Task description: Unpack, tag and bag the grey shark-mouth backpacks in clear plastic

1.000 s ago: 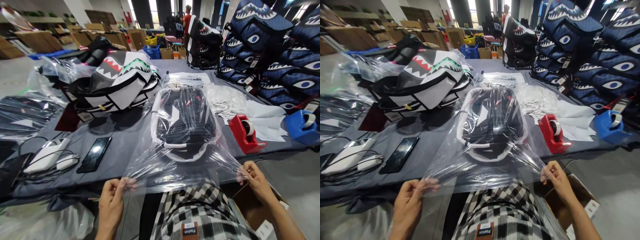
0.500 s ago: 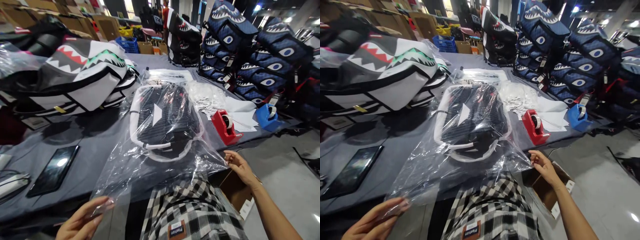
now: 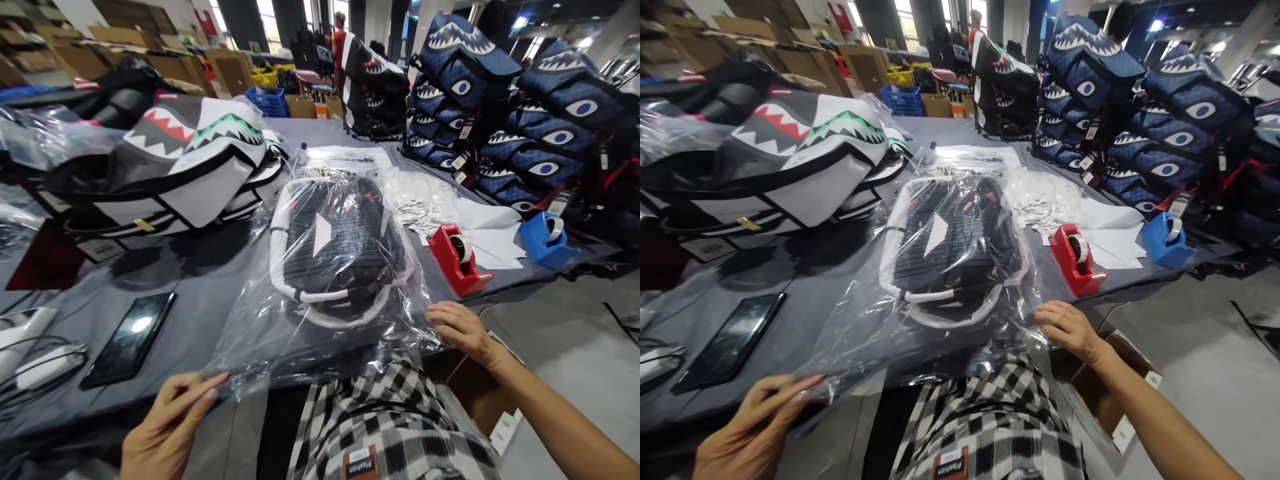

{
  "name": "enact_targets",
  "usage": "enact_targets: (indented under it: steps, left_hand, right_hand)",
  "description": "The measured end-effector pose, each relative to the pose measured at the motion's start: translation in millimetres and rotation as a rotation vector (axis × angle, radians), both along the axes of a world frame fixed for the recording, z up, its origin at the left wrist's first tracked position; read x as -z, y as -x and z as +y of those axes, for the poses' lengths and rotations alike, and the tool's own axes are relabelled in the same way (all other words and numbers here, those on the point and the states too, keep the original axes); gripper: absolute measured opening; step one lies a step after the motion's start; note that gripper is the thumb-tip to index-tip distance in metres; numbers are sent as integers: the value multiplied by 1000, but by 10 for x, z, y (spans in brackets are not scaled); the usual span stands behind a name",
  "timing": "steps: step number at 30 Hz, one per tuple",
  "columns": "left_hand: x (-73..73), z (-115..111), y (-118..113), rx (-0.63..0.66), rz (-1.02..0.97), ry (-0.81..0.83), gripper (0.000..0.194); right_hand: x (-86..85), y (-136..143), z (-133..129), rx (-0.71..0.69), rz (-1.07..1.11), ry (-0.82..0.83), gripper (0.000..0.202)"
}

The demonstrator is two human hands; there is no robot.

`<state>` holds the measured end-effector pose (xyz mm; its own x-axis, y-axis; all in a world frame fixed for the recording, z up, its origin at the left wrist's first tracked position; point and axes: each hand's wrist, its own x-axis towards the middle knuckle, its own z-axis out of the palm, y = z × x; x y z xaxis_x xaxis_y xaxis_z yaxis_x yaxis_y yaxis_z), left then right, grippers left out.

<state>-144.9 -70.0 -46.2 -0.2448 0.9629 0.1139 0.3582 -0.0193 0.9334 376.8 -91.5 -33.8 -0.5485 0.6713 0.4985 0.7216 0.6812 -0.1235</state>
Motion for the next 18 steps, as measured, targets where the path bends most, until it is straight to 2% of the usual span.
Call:
enact_targets:
  steps: [5,8,10,13,18]
  left_hand:
    - [-17,74,-78,-22,-32,-130,22]
    - [-13,145,-122,-28,-73,-173,19]
    - [11,186,-130,-41,-116,-231,17]
    - [63,222,-144,-32,-186,-299,18]
    - [104,239,-228,0,-309,-263,25]
  right_hand:
    - [-315,5,50,-1,44,299,31]
    - [-403,5,143,-18,-15,417,36]
    - [-415,-34,195,32,-16,419,38]
    - [-408,-120,203,169,96,336,41]
    - [-411,-91,99,305,398,224,41]
